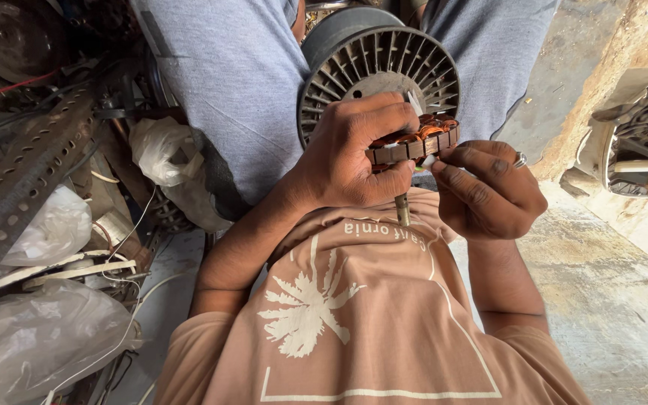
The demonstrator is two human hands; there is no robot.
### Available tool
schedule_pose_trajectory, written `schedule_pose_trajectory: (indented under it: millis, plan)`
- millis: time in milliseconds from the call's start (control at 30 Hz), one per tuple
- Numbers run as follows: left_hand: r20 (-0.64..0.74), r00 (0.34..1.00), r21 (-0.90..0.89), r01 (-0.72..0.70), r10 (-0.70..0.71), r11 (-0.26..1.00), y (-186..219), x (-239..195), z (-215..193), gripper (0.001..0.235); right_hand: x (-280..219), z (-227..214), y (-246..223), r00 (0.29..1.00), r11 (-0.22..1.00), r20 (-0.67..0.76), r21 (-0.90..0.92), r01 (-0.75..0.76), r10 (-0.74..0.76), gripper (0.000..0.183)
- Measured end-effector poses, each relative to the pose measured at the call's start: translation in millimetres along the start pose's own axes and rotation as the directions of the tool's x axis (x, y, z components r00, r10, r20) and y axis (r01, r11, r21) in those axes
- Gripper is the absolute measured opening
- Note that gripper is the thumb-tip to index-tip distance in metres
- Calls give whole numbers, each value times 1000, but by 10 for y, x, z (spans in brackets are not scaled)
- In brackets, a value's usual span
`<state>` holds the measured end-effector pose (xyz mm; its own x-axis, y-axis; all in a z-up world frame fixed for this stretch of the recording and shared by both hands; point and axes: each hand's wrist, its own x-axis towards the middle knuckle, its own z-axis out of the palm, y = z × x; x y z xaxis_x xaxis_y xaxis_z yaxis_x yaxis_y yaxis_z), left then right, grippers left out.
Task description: The person manipulates the copper windings and wires of a fan motor stator by hand, turning the assembly and touching various electrical components.
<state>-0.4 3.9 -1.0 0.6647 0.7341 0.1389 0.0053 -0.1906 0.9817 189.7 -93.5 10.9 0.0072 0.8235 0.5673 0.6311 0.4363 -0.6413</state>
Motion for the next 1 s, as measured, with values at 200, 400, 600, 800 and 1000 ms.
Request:
schedule_pose_trajectory:
  millis: [200,400,600,800,1000]
  plan:
    - [5,1000,3,-7,7,1000,-15,2,15,21,-51,21,57,999,996,-22,86,-24,26,5]
    - [-2,999,9,-40,40,999,5,4,2,22,-63,59,89,999,996,-47,90,5,0,7]
    - [0,1000,29,-23,23,999,19,-19,-19,21,-14,51,-11,999,998,22,-45,39,-38,8]
    - [-19,999,-10,-42,42,999,-14,15,-18,20,84,32,-54,998,996,68,-82,23,-18,9]
    - [-4,999,17,-35,35,999,-7,22,-39,20,201,27,-134,990,986,139,-162,49,-26,13]
